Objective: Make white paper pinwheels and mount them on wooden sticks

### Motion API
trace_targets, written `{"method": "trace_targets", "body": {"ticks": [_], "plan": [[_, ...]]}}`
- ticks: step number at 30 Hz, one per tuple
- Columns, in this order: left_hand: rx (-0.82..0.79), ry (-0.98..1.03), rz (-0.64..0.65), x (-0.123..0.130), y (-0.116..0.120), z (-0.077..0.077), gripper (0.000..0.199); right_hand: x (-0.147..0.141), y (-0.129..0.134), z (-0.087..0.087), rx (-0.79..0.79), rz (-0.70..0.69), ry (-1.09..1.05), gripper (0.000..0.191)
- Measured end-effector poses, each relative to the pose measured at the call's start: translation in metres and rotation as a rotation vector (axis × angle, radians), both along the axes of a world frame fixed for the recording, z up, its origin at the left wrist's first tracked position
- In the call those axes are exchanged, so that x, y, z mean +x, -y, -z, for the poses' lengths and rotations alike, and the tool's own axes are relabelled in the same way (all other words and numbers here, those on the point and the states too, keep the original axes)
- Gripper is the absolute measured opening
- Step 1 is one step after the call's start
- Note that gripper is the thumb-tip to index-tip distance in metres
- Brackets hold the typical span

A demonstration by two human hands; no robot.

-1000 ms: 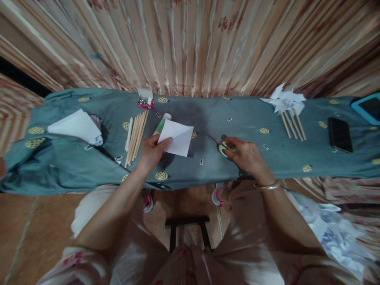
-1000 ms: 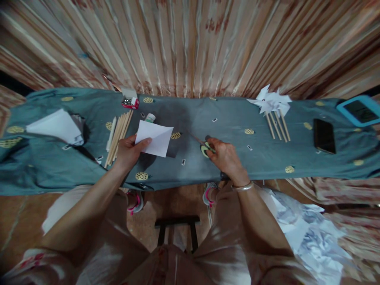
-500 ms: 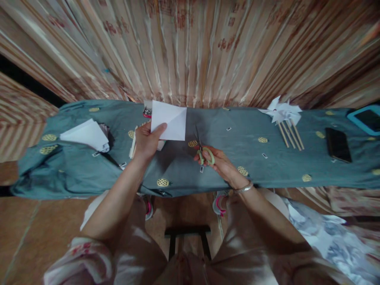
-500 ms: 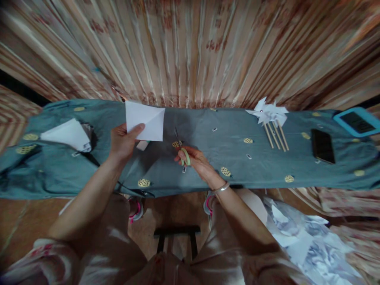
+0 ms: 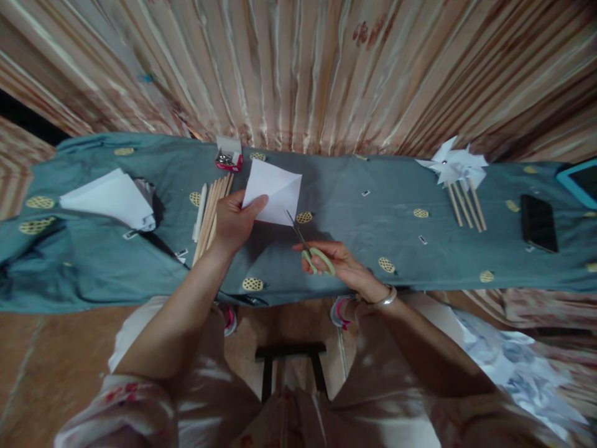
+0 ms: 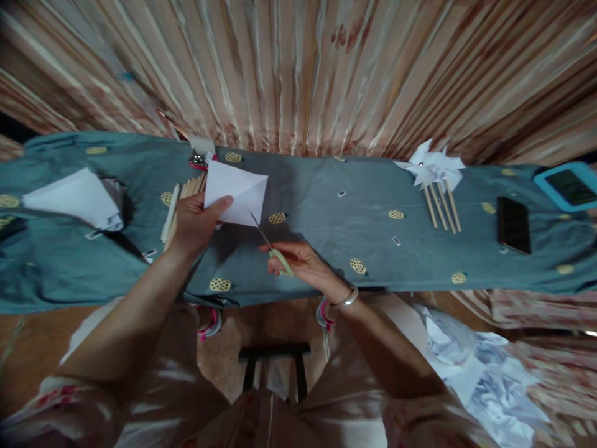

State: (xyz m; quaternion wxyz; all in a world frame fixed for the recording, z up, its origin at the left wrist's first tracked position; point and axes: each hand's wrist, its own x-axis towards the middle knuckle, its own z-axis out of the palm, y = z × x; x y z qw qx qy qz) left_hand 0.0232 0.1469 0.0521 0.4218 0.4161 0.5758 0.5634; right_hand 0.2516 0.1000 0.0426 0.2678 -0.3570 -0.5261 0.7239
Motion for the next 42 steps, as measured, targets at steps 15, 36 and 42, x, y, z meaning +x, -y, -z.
{"method": "trace_targets", "body": {"ticks": [15,36,42], "plan": [[-0.011,0.078,0.025,0.0022,0.0017,0.0012,0.022,-0.0015,0.0004,-0.0026,0.018,0.017,0.027,0.058],[-0.051,0.098,0.053,0.0076,0.0042,-0.0009,0.02,-0.0015,-0.0003,0.0015,0.001,0.018,0.027,0.06],[-0.048,0.114,0.076,0.0082,0.0057,-0.0027,0.026,-0.0017,-0.001,0.0036,-0.013,0.026,0.014,0.06]]}}
